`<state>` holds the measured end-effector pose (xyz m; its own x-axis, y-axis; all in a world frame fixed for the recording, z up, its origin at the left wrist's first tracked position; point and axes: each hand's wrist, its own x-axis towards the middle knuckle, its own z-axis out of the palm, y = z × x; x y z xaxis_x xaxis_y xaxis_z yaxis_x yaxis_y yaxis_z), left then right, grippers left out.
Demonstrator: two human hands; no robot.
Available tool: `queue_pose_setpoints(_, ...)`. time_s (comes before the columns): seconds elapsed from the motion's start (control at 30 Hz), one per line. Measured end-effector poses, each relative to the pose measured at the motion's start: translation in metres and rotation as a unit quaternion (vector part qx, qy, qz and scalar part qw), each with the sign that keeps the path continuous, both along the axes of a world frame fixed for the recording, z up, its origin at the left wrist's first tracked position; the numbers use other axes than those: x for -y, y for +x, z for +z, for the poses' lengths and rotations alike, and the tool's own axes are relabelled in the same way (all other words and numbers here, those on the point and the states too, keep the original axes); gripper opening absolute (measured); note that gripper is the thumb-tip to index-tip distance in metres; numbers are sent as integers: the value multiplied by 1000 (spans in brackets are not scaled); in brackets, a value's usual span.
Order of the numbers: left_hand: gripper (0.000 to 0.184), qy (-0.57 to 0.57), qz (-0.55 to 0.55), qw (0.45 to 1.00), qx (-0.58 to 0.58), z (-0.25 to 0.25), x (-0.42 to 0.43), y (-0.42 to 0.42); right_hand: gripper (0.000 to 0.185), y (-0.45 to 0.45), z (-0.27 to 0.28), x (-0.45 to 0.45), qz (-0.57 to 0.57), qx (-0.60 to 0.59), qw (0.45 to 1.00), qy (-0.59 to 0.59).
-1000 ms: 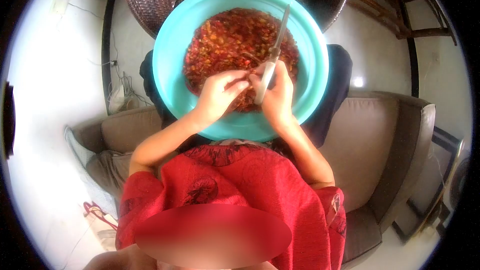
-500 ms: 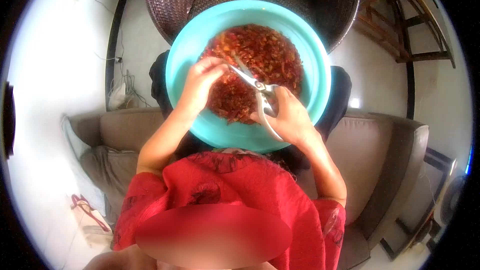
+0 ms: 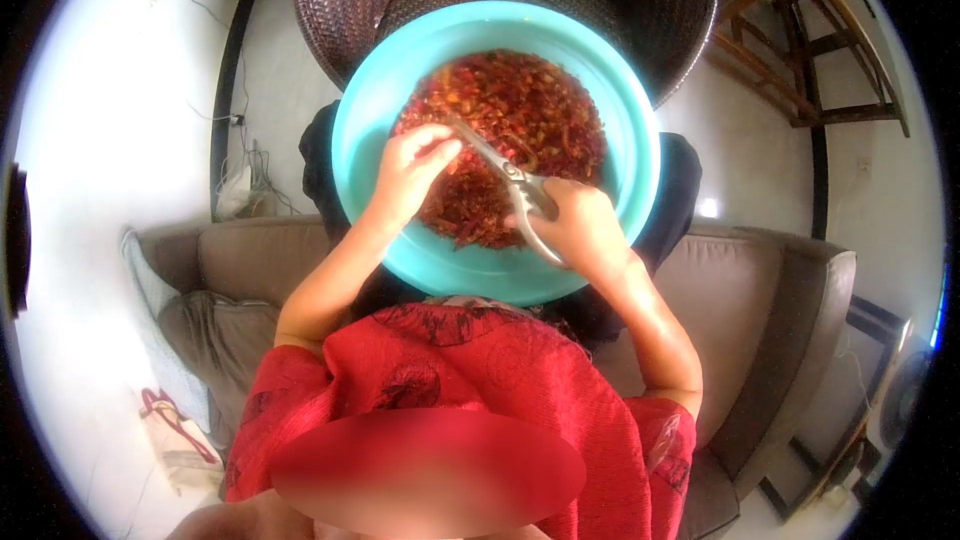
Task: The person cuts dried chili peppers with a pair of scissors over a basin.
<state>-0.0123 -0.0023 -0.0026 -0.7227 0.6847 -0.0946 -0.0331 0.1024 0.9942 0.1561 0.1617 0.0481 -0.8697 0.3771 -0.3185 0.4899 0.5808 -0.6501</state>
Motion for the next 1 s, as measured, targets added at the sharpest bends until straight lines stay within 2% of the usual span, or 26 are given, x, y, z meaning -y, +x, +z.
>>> queue_pose_setpoints(0.13,13,-6,8,1000,-8,0,-1,1,44,3,0,-1,-16,65,997,-35)
queue_pose_setpoints(0.2,13,-1,16,1000,-4,3,0,-1,45,6,-3,1,0,-14,1000,24)
queue_pose_setpoints(0.3,13,3,20,1000,7,0,0,-2,45,8,-5,-1,12,-53,998,42)
queue_pose_setpoints(0.4,13,4,18,1000,19,-1,-1,0,46,6,4,1,13,-38,999,9)
queue_pose_setpoints(0.47,13,5,17,1000,26,1,-2,1,50,4,1,2,27,-35,999,28)
queue_pose_setpoints(0.53,12,-1,-27,999,-25,2,-3,1,54,1,-3,1,41,-33,998,47)
queue_pose_setpoints(0.6,12,-16,-34,999,-21,-1,-1,-2,51,0,-9,2,31,9,999,14)
queue_pose_setpoints(0.83,12,-69,-54,996,-3,-4,4,-7,47,10,-19,2,1,-10,998,-60)
queue_pose_setpoints(0.93,14,-32,-25,999,14,-11,4,-6,50,10,-10,2,23,-6,1000,-20)
queue_pose_setpoints(1.0,15,-35,-20,999,13,-10,4,-6,53,10,-3,3,36,-34,997,55)
